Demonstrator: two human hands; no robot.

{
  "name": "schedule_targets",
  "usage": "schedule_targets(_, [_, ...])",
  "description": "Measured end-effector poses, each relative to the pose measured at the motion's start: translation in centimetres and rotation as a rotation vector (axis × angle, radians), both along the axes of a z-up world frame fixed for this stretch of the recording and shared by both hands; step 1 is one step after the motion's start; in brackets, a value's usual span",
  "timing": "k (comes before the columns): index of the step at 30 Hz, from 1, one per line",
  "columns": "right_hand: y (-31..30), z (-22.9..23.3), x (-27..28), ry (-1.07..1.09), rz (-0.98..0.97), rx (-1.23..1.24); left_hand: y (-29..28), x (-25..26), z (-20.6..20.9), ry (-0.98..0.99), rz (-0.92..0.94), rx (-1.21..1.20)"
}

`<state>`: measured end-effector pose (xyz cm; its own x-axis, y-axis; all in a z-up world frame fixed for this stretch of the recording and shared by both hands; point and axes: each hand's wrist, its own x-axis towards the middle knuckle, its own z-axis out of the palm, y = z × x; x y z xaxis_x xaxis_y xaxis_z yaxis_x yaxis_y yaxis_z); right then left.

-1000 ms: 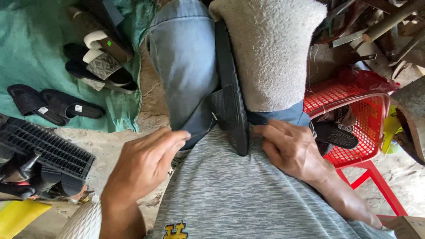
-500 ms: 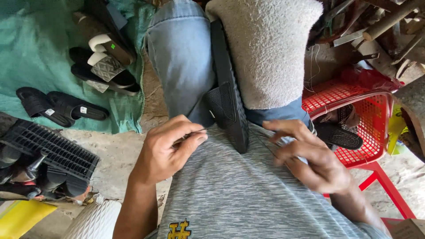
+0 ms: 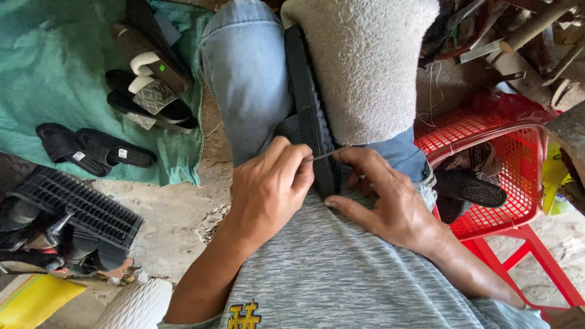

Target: Hand-sewing a strap onto a black sandal using a needle and thread in a repair shop.

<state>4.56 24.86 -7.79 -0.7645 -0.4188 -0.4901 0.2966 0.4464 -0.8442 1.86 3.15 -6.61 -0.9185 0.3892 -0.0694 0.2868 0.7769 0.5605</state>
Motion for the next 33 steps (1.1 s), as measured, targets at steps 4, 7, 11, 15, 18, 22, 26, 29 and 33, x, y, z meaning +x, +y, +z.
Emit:
schedule_targets(4, [0.5, -0.8, 0.4, 0.034, 0.018, 0.079, 0.0, 0.0, 0.3, -0.099, 0.077, 0.039])
schedule_targets(7, [0.6, -0.7, 0.3, 0.04, 0.026, 0.033, -1.4, -0.1, 1.6, -0.572, 0.158, 0.33])
schedule_targets(11, [0.9, -0.9, 0.4, 0.165, -0.025, -0.052, -3.6, 2.1, 0.9, -1.012, 0.287, 0.692])
schedule_targets(15, [2.1, -1.8, 1.5, 0.259, -0.089, -0.126, -3.5, 3.2, 0.4, -1.05, 0.327, 0.909])
schedule_targets(18, [3.7, -2.0, 2.7, 0.261, -0.095, -0.164, -3.2, 3.2, 0.1, -1.085, 0.293, 0.947])
schedule_targets(22, [5.2, -1.6, 3.8, 0.257, -0.109, -0.181, -3.2, 3.1, 0.0, -1.1, 0.26, 0.946])
schedule_targets(26, [6.9, -1.7, 5.8, 0.241, -0.099, -0.214, -3.3, 2.3, 0.6, -1.155, 0.203, 0.846])
schedule_targets(29, [8.1, -1.2, 6.8, 0.222, -0.061, -0.208, -3.3, 2.1, 1.0, -1.229, 0.177, 0.766])
schedule_targets(33, [8.8, -0.2, 6.3, 0.166, -0.063, -0.298, -3.4, 2.7, 0.7, -1.201, 0.185, 0.702])
